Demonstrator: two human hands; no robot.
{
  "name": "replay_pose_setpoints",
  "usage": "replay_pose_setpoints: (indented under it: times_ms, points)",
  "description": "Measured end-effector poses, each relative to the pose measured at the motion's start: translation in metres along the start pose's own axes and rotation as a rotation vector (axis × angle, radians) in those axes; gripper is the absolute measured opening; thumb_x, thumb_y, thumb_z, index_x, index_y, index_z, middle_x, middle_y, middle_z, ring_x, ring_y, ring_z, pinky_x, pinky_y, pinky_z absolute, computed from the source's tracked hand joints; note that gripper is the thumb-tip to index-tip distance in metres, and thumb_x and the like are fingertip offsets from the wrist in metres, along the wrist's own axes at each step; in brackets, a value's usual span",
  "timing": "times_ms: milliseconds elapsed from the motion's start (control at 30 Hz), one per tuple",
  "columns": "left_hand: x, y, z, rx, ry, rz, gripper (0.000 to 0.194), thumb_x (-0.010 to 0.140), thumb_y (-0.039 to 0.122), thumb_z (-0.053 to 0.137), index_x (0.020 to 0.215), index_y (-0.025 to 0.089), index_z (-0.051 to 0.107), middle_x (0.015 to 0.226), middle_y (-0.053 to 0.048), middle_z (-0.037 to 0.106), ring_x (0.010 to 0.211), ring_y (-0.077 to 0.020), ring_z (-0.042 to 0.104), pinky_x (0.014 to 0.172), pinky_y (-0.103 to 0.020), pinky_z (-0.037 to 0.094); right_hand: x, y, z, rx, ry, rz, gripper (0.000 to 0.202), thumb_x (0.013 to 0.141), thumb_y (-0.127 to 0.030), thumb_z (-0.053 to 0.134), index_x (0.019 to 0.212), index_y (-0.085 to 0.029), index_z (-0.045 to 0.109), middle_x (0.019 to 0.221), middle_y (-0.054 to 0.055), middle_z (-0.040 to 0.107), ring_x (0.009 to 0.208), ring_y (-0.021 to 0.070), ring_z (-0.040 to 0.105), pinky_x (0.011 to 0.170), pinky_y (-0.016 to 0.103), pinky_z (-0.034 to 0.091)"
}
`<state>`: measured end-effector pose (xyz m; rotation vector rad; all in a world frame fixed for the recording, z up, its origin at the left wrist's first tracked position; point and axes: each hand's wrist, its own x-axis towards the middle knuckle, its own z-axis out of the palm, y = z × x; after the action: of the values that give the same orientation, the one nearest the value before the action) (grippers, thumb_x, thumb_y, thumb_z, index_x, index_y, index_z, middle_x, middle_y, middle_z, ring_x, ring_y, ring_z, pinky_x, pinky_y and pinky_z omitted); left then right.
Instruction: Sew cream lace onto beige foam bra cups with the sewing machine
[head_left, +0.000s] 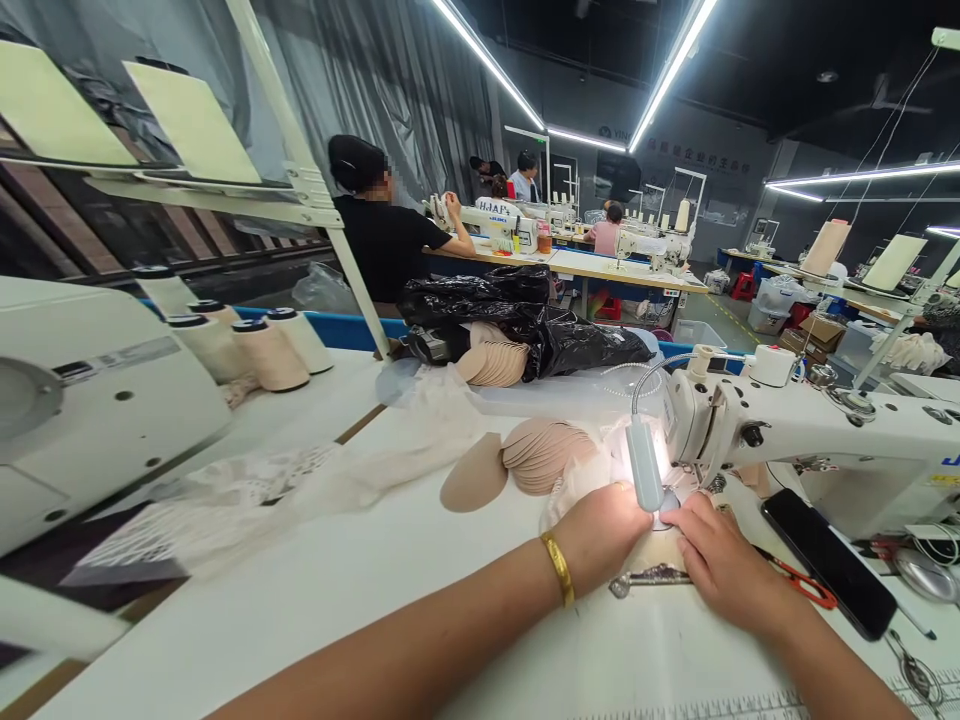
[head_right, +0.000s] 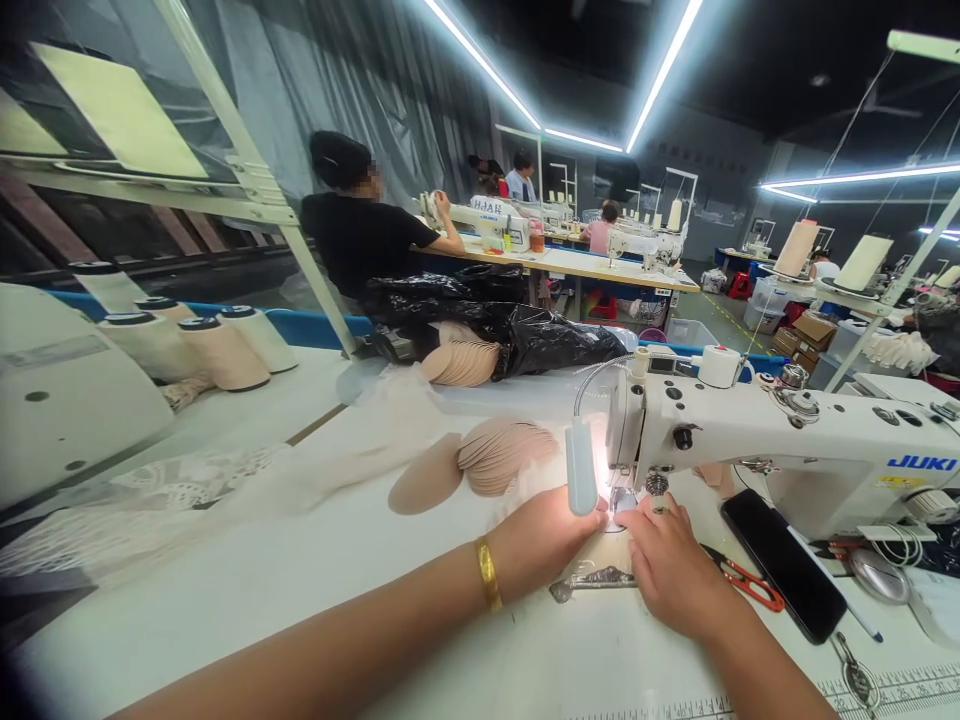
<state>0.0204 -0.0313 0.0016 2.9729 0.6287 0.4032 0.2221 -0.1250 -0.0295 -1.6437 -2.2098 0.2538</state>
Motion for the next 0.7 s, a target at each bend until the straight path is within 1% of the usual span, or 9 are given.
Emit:
replay_pose_setpoints:
  times_ms: [100,167,233,267,400,467,567,633,700]
  points:
    - [-0.001,-0.002,-0.001,0.023,0.019,0.014,0.011,0.094,0.011,0.055,0.090,0.019,0.060,0.093,-0.005,0.068,0.083,-0.0201,0.063,0.074,-0.029,0.049,0.001,0.003,0.000,0.036,-0.023,-0.015,0.033,0.102,-0.014,0.036,0.127,-0.028,0.054,0.111,0.009,0.059,0.098,0.0265,0.056,0.088,0.048,0.054]
    - [-0.001,-0.001,-0.002,0.047,-0.007,-0.009,0.006,0.094,0.021,0.061,0.090,0.018,0.062,0.095,-0.008,0.069,0.089,-0.0244,0.064,0.076,-0.033,0.051,0.002,0.006,0.001,0.049,-0.014,-0.047,0.031,0.102,-0.013,0.037,0.123,-0.026,0.054,0.111,0.010,0.059,0.098,0.0263,0.057,0.085,0.047,0.054]
    - [0.000,0.001,-0.003,0.087,-0.066,-0.056,0.016,0.092,0.032,0.066,0.091,0.016,0.064,0.096,-0.011,0.069,0.094,-0.0299,0.064,0.078,-0.038,0.052,0.001,0.009,0.002,0.060,0.001,-0.109,0.029,0.101,-0.011,0.037,0.119,-0.025,0.056,0.107,0.009,0.059,0.096,0.0254,0.058,0.083,0.044,0.055]
    - [0.002,0.003,-0.002,0.110,-0.099,-0.073,0.018,0.091,0.033,0.066,0.091,0.015,0.065,0.096,-0.013,0.069,0.095,-0.0319,0.064,0.078,-0.040,0.053,0.001,0.010,0.002,0.059,0.013,-0.147,0.029,0.100,-0.010,0.038,0.116,-0.025,0.057,0.105,0.008,0.059,0.094,0.0248,0.059,0.082,0.043,0.055]
    - [0.004,0.008,-0.002,0.173,-0.209,-0.080,0.005,0.087,0.013,0.064,0.087,0.013,0.069,0.092,-0.014,0.071,0.092,-0.0310,0.068,0.076,-0.039,0.054,0.000,0.010,0.007,0.010,0.110,-0.259,0.027,0.101,-0.010,0.039,0.109,-0.025,0.060,0.094,0.005,0.063,0.087,0.0231,0.061,0.076,0.038,0.055]
    - [-0.004,0.012,-0.009,0.192,-0.245,-0.108,0.004,0.082,0.009,0.068,0.080,0.013,0.069,0.087,-0.014,0.071,0.087,-0.0302,0.069,0.071,-0.037,0.053,0.003,0.006,0.013,-0.029,0.158,-0.310,0.030,0.101,-0.012,0.041,0.121,-0.025,0.060,0.104,0.007,0.068,0.097,0.0243,0.064,0.080,0.038,0.056]
    - [-0.037,0.024,-0.032,0.142,-0.289,-0.129,0.006,0.079,0.011,0.071,0.081,0.015,0.069,0.084,-0.010,0.073,0.076,-0.0269,0.070,0.064,-0.034,0.052,0.011,-0.005,0.027,-0.150,0.268,-0.399,0.045,0.100,-0.015,0.047,0.143,-0.025,0.053,0.140,0.012,0.063,0.126,0.0301,0.060,0.095,0.045,0.055]
    - [-0.072,0.033,-0.051,-0.053,-0.281,-0.095,0.008,0.086,0.014,0.067,0.091,0.018,0.071,0.085,-0.005,0.074,0.075,-0.0226,0.069,0.066,-0.030,0.052,0.012,-0.018,0.037,-0.173,0.298,-0.446,0.036,0.100,-0.015,0.047,0.130,-0.027,0.064,0.149,0.011,0.059,0.134,0.0336,0.056,0.101,0.051,0.052]
    - [-0.115,0.041,-0.068,-0.391,-0.243,-0.119,0.011,0.092,0.018,0.063,0.098,0.020,0.072,0.085,-0.001,0.074,0.077,-0.0173,0.067,0.070,-0.024,0.051,0.003,-0.034,0.045,-0.081,0.205,-0.466,0.027,0.102,-0.016,0.048,0.109,-0.027,0.071,0.142,0.006,0.066,0.129,0.0311,0.060,0.105,0.051,0.050]
